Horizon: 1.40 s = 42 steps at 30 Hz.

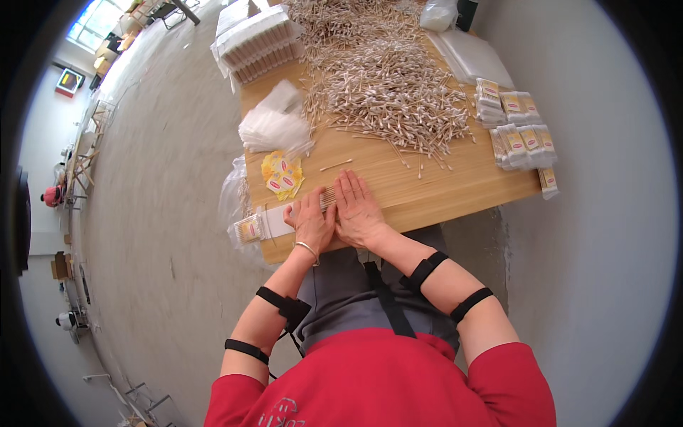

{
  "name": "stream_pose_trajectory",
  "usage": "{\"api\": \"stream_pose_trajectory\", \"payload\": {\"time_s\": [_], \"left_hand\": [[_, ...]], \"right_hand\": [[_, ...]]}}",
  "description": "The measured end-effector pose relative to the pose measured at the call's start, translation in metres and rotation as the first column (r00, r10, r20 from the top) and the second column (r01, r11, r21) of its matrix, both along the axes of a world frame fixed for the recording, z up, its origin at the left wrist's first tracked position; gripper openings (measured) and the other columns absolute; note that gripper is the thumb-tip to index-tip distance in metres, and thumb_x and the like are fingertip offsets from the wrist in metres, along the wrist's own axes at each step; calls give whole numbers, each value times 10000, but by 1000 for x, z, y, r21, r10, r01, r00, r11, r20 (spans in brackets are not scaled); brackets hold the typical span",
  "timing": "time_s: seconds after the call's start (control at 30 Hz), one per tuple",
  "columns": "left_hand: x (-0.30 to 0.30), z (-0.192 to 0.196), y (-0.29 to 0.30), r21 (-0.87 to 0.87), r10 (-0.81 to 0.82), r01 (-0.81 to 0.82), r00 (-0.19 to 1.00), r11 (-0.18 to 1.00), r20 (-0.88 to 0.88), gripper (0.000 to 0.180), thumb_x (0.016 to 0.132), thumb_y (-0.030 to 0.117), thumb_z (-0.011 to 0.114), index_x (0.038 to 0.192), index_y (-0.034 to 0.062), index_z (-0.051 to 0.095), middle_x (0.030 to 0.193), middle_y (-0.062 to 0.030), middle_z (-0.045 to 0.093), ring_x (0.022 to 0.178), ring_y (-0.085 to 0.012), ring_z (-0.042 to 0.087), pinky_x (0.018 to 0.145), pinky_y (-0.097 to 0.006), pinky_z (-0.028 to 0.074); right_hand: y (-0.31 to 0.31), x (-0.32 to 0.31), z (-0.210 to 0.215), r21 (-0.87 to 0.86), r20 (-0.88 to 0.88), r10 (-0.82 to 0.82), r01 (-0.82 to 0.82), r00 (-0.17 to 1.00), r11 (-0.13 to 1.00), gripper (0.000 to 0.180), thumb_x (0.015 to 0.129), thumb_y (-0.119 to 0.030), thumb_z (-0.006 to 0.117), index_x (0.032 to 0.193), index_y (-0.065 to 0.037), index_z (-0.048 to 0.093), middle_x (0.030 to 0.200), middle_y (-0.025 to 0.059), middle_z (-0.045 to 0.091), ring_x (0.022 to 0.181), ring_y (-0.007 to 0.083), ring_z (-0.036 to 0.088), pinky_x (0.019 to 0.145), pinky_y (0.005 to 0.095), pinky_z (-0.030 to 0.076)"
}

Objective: Counting and packaging cotton swabs into individual plastic bags and paper boxes.

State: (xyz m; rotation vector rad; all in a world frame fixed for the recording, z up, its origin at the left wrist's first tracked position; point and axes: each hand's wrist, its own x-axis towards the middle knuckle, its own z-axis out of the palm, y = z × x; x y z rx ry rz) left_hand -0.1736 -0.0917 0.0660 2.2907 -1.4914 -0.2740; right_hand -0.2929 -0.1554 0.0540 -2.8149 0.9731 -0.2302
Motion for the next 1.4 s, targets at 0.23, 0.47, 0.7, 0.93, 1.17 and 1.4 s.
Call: {"api": "stream_pose_trajectory", "payload": {"time_s": [0.23,0.47,0.7,0.93,1.17,1.4], "left_hand": [[-1,-8,0,-260,22,-45,996,965,-89,404,832,177,613,1221,90,547,1156,-127,556,1111,-270,476,1004,-472,258],[10,-15,-7,-378,-96,-10,961,926,-259,371,855,20,547,1225,46,560,1267,-172,520,1248,-339,428,1073,-454,289],[13,-11,-6,-330,-171,86,956,940,-239,399,855,21,529,1253,24,532,1316,-197,485,1311,-347,368,1092,-413,293],[1,-13,-11,-450,-194,-220,681,865,-706,389,983,140,399,1333,-22,448,1386,-159,453,1310,-258,392,1086,-337,284],[10,-10,-6,-389,-234,-395,384,832,-893,480,1032,265,279,1376,-60,359,1419,-137,404,1325,-198,348,1117,-327,220],[35,-10,11,-368,-168,-329,504,870,-847,438,1001,199,338,1361,-44,393,1408,-145,422,1322,-216,366,1107,-335,250]], "right_hand": [[2,-4,5,48,-10,22,-22,1000,999,871,826,-470,510,1413,98,207,1490,275,180,1412,372,140,1159,446,89],[3,-3,6,63,-4,5,-5,1000,998,896,820,-517,506,1413,91,220,1494,270,177,1415,372,131,1160,438,84],[5,-1,7,56,28,-9,7,1000,998,865,827,-496,496,1409,89,238,1491,267,186,1413,373,134,1158,442,88],[12,7,5,123,63,-49,41,997,992,825,848,-466,475,1402,97,237,1491,265,181,1415,377,117,1158,444,76],[24,19,5,112,80,-40,30,996,993,787,863,-434,447,1401,101,237,1493,267,171,1417,387,99,1158,448,65],[39,44,2,141,118,-59,42,991,989,781,858,-421,444,1392,113,246,1486,288,181,1411,401,117,1154,460,76]]}}
